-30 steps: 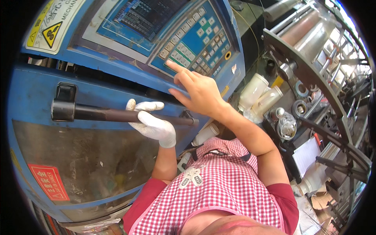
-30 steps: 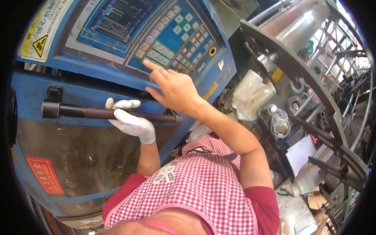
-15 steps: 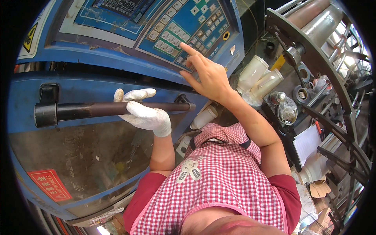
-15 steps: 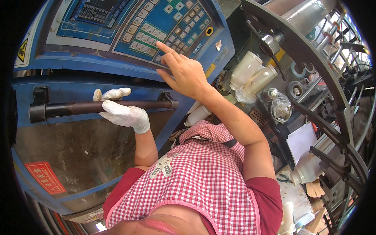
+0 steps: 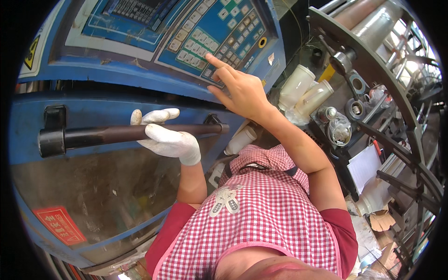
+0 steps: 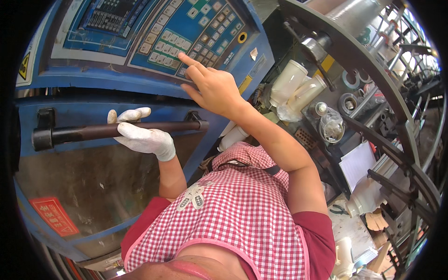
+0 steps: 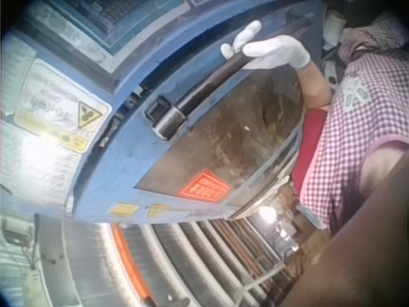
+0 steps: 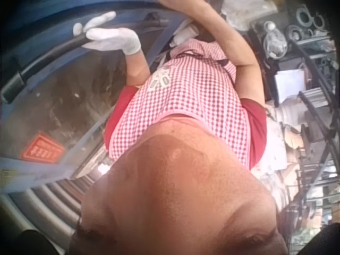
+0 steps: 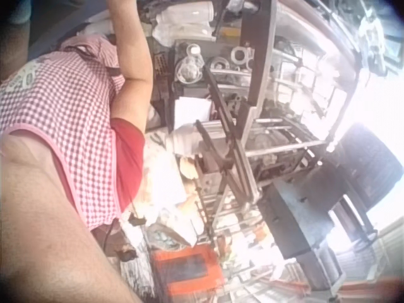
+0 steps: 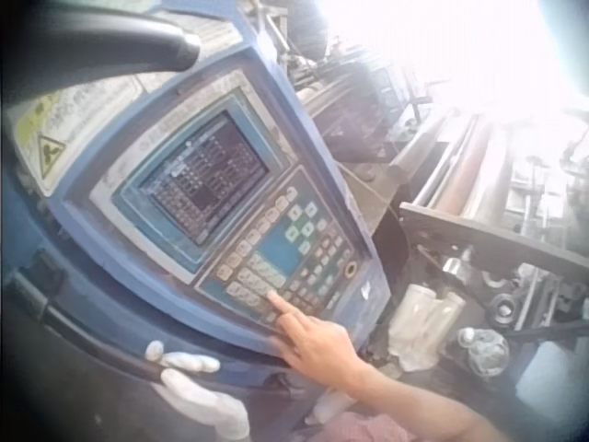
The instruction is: The person assembles white plastic containers by inserting a beige cap, attaching a blue handle, and applying a label. They repeat this sequence for multiple containers and briefly operate a nearby machine control panel.
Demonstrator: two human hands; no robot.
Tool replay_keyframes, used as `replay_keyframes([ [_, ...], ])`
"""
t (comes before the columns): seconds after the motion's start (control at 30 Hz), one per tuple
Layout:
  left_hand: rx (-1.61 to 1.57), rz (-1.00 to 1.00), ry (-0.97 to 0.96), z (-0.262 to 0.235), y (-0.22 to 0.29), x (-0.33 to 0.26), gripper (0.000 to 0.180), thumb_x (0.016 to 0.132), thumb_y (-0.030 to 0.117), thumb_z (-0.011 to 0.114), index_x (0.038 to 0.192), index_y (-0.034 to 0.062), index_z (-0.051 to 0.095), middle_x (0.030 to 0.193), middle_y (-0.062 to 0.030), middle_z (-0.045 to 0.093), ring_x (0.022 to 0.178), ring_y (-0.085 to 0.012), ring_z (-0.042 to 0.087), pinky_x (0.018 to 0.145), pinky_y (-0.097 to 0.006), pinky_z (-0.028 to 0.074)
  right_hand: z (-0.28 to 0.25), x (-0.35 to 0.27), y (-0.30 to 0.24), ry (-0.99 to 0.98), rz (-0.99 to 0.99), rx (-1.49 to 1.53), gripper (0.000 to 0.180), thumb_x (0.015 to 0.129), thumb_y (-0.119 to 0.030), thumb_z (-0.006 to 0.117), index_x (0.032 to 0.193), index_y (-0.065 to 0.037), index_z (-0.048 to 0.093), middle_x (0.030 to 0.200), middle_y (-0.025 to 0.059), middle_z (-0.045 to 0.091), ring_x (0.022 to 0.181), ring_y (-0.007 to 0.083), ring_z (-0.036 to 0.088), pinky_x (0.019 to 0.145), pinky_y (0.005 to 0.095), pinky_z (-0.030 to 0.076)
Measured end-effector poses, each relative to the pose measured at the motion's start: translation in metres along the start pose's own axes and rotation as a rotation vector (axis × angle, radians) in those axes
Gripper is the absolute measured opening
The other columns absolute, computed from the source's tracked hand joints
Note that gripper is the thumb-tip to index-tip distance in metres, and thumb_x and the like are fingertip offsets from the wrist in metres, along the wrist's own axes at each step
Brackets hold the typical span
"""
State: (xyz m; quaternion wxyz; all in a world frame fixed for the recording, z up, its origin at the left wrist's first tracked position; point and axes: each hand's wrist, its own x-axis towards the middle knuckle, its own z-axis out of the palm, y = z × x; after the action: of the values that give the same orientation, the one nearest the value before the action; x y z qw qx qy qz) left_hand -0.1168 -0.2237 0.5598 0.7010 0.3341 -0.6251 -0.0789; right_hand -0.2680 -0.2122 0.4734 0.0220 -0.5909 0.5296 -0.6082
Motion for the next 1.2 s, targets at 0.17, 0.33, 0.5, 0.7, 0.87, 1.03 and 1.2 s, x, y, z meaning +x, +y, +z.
replay_keyframes([
  [0.17,0.017,-0.027,-0.011,-0.004,0.004,0.004,0.044,0.107,0.022,0.037,0.138,-0.0092,0.043,0.077,-0.006,0.057,0.063,-0.0147,0.055,0.066,-0.029,0.052,-0.027,0.023,0.022,0.125,0.171,0.04,0.036,0.094,-0.027,0.077,0.117,-0.008,0.058,0.141,0.0081,0.068,0.076,0.0263,0.072,0.069,0.0364,0.058],
  [0.33,0.019,0.006,-0.021,-0.005,0.0,0.005,0.046,0.108,0.023,0.038,0.139,-0.0093,0.043,0.077,-0.0062,0.057,0.064,-0.0155,0.056,0.066,-0.03,0.053,-0.038,0.044,0.044,0.103,0.207,-0.012,0.051,0.097,-0.034,0.074,0.137,-0.01,0.055,0.129,0.0038,0.071,0.079,0.0249,0.073,0.07,0.0398,0.057],
  [0.5,0.006,0.004,-0.023,-0.004,0.004,0.002,0.048,0.108,0.026,0.038,0.14,-0.0106,0.042,0.075,-0.0059,0.055,0.063,-0.0149,0.055,0.066,-0.03,0.052,-0.032,0.051,0.043,0.126,0.12,-0.022,0.04,0.096,-0.03,0.075,0.124,-0.008,0.057,0.139,0.0043,0.069,0.077,0.0276,0.071,0.069,0.0387,0.056],
  [0.7,-0.037,-0.06,0.005,-0.005,0.001,0.003,0.051,0.106,0.027,0.04,0.139,-0.0125,0.041,0.075,-0.0058,0.056,0.062,-0.015,0.055,0.068,-0.03,0.052,-0.034,0.055,0.046,0.131,0.065,-0.093,0.06,0.095,-0.024,0.077,0.147,-0.011,0.052,0.109,0.002,0.067,0.072,0.018,0.067,0.064,0.0307,0.055],
  [0.87,-0.062,-0.058,-0.007,-0.006,0.002,0.003,0.048,0.105,0.023,0.041,0.139,-0.0114,0.042,0.078,-0.0059,0.057,0.062,-0.0161,0.056,0.066,-0.031,0.053,-0.051,0.063,0.039,0.116,0.14,0.062,0.068,0.095,-0.025,0.077,0.156,-0.011,0.051,0.1,0.0008,0.066,0.075,0.0139,0.066,0.066,0.0286,0.056],
  [1.03,-0.123,-0.155,0.002,-0.004,0.004,0.003,0.047,0.104,0.022,0.042,0.139,-0.0103,0.042,0.082,-0.0065,0.058,0.063,-0.0166,0.056,0.065,-0.032,0.054,-0.056,0.076,0.042,0.191,0.119,0.024,0.068,0.096,-0.032,0.076,0.154,-0.009,0.051,0.105,0.001,0.069,0.076,0.0175,0.07,0.07,0.0307,0.057],
  [1.2,-0.032,-0.065,0.002,-0.004,0.002,0.001,0.046,0.107,0.026,0.039,0.137,-0.008,0.044,0.081,-0.0052,0.056,0.066,-0.0167,0.055,0.067,-0.031,0.053,-0.05,0.076,0.046,0.183,0.104,-0.005,0.068,0.096,-0.032,0.075,0.154,-0.008,0.049,0.104,0.0009,0.068,0.073,0.0183,0.068,0.068,0.0315,0.056],
])
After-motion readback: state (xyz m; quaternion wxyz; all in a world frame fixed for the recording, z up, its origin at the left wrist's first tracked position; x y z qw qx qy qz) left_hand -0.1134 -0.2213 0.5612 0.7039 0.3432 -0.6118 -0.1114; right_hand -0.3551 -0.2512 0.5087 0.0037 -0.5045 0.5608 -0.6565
